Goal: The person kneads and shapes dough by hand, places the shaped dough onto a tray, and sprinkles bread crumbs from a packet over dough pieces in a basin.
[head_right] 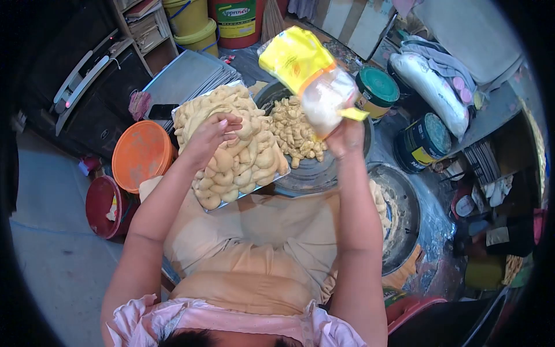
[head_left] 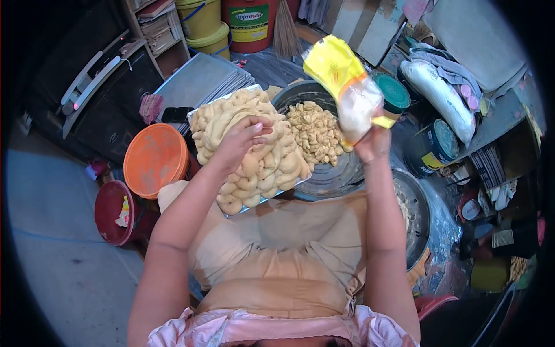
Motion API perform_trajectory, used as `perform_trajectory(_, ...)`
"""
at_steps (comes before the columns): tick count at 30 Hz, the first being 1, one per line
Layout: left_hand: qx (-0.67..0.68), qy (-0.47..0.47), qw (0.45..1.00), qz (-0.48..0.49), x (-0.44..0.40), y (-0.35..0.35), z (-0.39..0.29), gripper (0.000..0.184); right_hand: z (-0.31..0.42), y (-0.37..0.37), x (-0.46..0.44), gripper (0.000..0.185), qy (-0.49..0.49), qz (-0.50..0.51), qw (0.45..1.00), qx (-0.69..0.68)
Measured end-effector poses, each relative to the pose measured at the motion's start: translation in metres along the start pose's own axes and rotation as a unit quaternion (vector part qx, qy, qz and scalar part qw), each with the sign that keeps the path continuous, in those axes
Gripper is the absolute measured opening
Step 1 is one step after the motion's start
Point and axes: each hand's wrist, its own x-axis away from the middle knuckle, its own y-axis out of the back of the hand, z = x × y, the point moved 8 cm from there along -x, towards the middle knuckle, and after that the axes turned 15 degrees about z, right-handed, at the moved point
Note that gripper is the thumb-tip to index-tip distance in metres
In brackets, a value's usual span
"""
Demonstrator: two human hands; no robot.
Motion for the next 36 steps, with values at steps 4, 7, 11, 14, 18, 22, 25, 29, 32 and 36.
perform_trajectory(4,0.045,0.022,0.999,-0.001,-0.004,0.013,0.020,0.028,0.058,0.059,-0.033,0.056,0.099,-0.014,0.995,0.008)
perform_trajectory(7,0.039,0.048,0.998,-0.009,-0.012,0.013,0.038,0.027,0.069,0.090,-0.044,0.059,0.125,-0.067,0.990,-0.028)
perform_trajectory(11,0.004,0.102,0.995,0.024,-0.023,0.007,0.057,0.023,0.083,0.148,-0.058,0.060,0.178,-0.132,0.950,0.222)
perform_trajectory(14,-0.025,0.152,0.987,0.036,-0.028,0.003,0.066,0.021,0.101,0.186,-0.061,0.055,0.236,-0.198,0.906,0.290)
perform_trajectory(18,-0.024,0.184,0.982,0.044,-0.031,0.007,0.083,0.021,0.098,0.213,-0.063,0.060,0.247,-0.272,0.880,0.303)
perform_trajectory(22,-0.018,0.182,0.981,0.061,-0.037,0.003,0.084,0.024,0.091,0.214,-0.062,0.064,0.253,-0.337,0.846,0.325)
perform_trajectory(25,-0.024,0.182,0.980,0.072,-0.039,0.001,0.083,0.023,0.088,0.208,-0.070,0.055,0.241,-0.363,0.826,0.357)
perform_trajectory(29,-0.013,0.183,0.979,0.087,-0.041,0.000,0.089,0.024,0.081,0.206,-0.080,0.055,0.249,-0.371,0.821,0.355)
perform_trajectory(32,-0.008,0.190,0.978,0.088,-0.041,0.001,0.091,0.025,0.073,0.213,-0.099,0.058,0.209,-0.288,0.859,0.368)
perform_trajectory(36,-0.003,0.187,0.977,0.105,-0.042,-0.002,0.089,0.028,0.063,0.206,-0.103,0.055,0.215,-0.310,0.831,0.410)
